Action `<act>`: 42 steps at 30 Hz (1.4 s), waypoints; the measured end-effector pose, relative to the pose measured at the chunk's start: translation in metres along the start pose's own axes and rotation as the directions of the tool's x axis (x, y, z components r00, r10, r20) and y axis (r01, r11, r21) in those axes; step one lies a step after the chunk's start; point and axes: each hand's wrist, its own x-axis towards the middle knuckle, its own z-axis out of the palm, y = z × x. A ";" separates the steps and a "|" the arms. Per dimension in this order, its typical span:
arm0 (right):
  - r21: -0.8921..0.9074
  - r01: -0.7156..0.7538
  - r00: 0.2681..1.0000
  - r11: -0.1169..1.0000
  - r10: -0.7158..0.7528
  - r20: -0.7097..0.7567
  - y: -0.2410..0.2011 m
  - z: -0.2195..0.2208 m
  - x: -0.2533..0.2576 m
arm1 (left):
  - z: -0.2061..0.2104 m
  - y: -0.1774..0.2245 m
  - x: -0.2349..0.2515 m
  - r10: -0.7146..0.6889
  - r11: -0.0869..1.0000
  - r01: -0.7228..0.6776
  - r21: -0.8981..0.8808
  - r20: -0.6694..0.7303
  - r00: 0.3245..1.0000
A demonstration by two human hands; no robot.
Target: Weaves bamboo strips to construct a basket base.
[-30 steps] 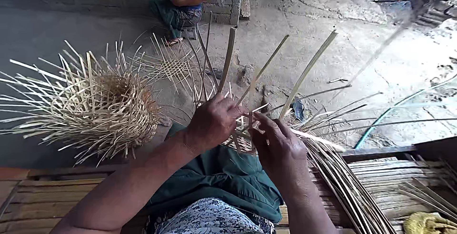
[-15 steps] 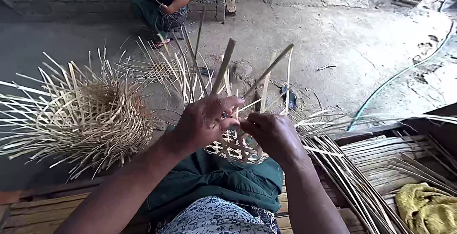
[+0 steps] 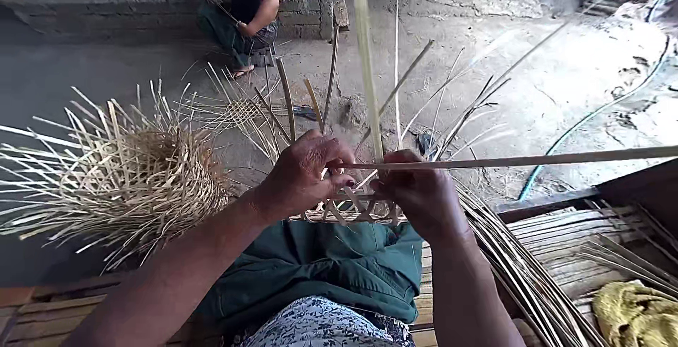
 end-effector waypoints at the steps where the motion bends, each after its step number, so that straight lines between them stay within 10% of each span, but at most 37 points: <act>1: 0.213 -0.055 0.995 0.976 0.037 0.087 0.007 -0.002 0.006 | 0.001 -0.005 -0.002 -0.027 0.998 0.027 -0.049 -0.002 1.000; 7: 0.579 -0.015 0.983 0.815 -0.092 0.156 0.030 -0.007 0.007 | 0.012 -0.014 -0.002 -0.090 0.993 0.097 0.061 -0.101 0.991; 9: 0.403 0.140 0.979 0.905 -0.187 0.078 0.022 -0.003 -0.002 | 0.018 -0.014 -0.003 -0.019 0.973 0.045 0.228 -0.115 0.993; 12: -0.321 0.241 0.963 0.916 -0.267 -0.039 0.000 0.006 -0.018 | 0.019 -0.006 -0.005 0.019 0.944 0.008 0.331 -0.080 0.997; 16: -0.549 0.214 0.965 0.808 -0.261 -0.007 -0.005 0.001 -0.019 | 0.003 0.008 -0.003 -0.242 0.969 0.242 -0.043 0.018 0.970; 19: -0.505 0.238 0.967 0.830 -0.253 0.039 -0.002 -0.003 -0.013 | -0.010 0.010 -0.001 -0.389 0.798 0.430 -0.423 0.183 0.903; 25: -0.439 0.024 0.992 0.898 0.033 0.121 -0.007 -0.006 -0.005 | 0.000 -0.010 -0.016 -0.225 0.711 0.190 -0.677 0.037 0.974; 29: -0.377 -0.012 0.990 0.926 0.064 0.125 -0.010 -0.003 -0.002 | -0.002 0.009 -0.009 -0.017 0.970 -0.020 -0.243 -0.147 0.989; 34: -0.163 0.145 0.986 0.976 -0.156 -0.060 0.001 0.013 -0.002 | 0.006 0.005 0.014 0.156 0.868 -0.252 0.427 0.248 0.956; 42: -0.224 0.157 0.933 0.962 -0.219 -0.285 -0.007 0.015 -0.001 | 0.000 0.022 0.012 0.066 0.954 -0.043 0.296 -0.067 0.996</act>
